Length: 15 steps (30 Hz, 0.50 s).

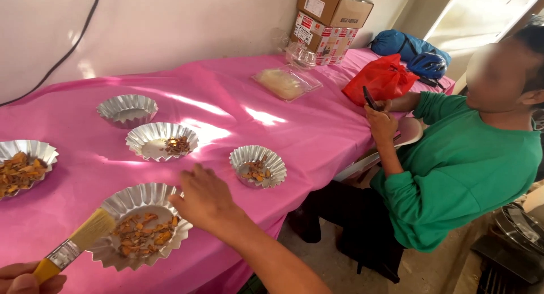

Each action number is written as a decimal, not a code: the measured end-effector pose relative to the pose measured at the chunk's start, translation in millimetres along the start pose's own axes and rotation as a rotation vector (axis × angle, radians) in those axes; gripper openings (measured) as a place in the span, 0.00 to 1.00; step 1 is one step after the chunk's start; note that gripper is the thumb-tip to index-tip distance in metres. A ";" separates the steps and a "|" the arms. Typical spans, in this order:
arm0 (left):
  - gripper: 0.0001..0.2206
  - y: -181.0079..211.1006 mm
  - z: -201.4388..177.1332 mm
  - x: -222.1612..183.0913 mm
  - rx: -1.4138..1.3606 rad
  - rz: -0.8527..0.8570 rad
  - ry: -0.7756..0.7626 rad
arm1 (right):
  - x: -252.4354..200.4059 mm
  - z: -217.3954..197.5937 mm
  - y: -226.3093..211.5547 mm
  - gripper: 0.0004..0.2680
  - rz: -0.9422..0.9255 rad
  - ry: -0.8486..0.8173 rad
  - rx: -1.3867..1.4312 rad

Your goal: Cleaning and sorting dried turmeric slices in small foil containers using a paintbrush.

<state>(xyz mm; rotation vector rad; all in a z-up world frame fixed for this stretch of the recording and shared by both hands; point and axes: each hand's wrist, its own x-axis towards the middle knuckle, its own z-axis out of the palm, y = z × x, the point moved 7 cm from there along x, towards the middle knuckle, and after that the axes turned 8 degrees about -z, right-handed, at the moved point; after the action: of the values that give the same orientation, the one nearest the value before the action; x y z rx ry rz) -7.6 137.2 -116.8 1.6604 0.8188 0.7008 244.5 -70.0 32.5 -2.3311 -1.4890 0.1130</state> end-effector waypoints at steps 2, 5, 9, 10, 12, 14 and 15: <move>0.22 11.8 -2.3 0.8 0.128 0.081 0.012 | -6.1 5.2 11.0 0.15 0.113 -0.103 0.025; 0.23 40.9 9.8 -14.2 0.248 0.061 -0.022 | -9.3 15.2 24.4 0.11 0.167 -0.159 0.172; 0.13 122.8 21.8 -73.3 0.073 0.238 0.208 | -9.0 14.0 35.8 0.10 0.115 -0.042 0.370; 0.11 135.4 24.8 -82.7 -0.077 0.247 0.291 | -8.7 4.2 39.5 0.08 0.116 -0.003 0.408; 0.10 135.7 20.7 -82.0 -0.092 0.278 0.320 | -25.2 -40.1 36.4 0.07 0.296 0.004 0.429; 0.09 140.4 10.6 -81.6 -0.110 0.304 0.334 | -39.1 -70.3 55.9 0.20 0.492 0.013 0.444; 0.10 144.6 7.7 -78.6 0.039 0.266 0.288 | -42.3 -84.3 75.4 0.17 0.561 0.143 0.543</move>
<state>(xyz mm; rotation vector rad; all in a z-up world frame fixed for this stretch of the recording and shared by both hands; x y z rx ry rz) -24.4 46.4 19.6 1.7461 0.8226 1.1349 312.9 -158.0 78.8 -2.1628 -0.5976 0.4262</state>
